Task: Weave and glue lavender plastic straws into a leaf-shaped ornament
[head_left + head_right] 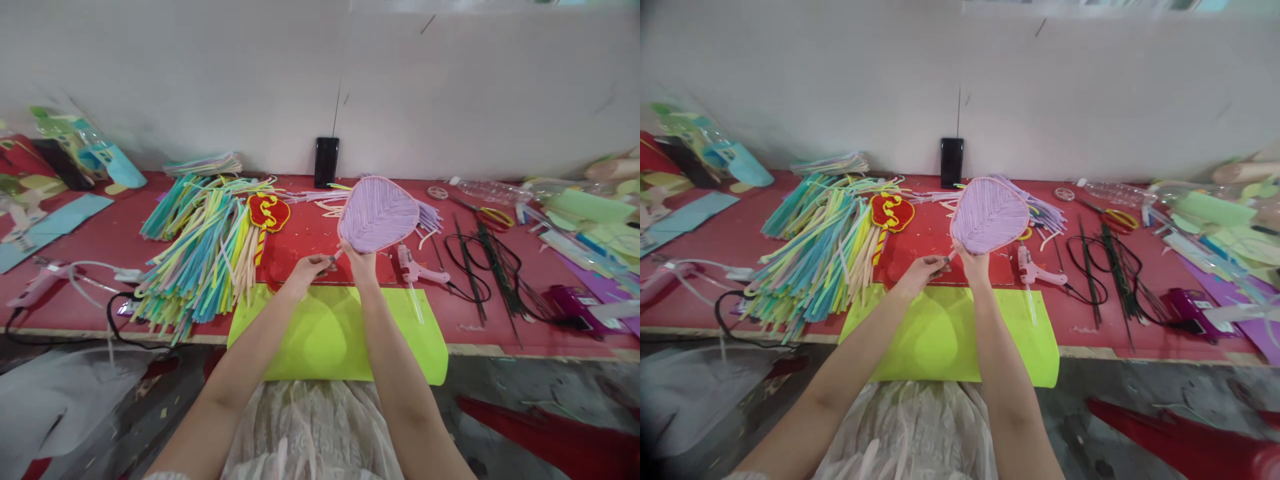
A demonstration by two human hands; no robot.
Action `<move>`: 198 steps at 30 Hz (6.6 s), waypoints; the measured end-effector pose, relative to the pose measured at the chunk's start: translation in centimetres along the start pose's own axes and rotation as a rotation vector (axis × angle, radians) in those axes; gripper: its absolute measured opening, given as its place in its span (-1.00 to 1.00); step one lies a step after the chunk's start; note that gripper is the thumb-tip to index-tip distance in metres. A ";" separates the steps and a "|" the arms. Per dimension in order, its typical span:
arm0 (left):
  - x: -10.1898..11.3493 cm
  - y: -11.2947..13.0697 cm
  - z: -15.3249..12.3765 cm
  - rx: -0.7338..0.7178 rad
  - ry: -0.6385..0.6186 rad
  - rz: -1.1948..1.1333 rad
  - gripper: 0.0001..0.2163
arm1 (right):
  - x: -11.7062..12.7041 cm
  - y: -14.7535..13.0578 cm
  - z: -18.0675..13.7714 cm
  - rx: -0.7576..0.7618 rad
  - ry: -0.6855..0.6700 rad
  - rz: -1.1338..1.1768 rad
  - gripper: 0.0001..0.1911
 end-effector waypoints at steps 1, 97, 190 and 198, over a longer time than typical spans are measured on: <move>0.0 0.1 0.0 -0.001 0.004 0.007 -0.71 | 0.0 0.1 0.0 0.004 -0.002 -0.007 -0.74; -0.2 2.4 -0.3 -0.517 0.129 0.300 -0.76 | -0.1 1.4 -0.2 -0.084 -0.036 0.101 -0.65; 1.0 2.5 0.4 -0.502 0.212 0.095 -0.71 | -0.6 0.9 -0.5 -0.207 -0.089 0.364 -0.72; 1.0 2.6 0.0 -0.449 0.223 0.045 -0.63 | -0.5 1.1 -0.4 -0.211 -0.069 0.386 -0.73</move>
Point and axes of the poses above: each hand's wrist, its own z-axis towards the middle knuckle, its own x-axis out of the back of the hand, y = z × x, the point moved 4 cm from there along z, towards the middle knuckle, and after that the axes turned 2 degrees about z, right-handed, at the moved point
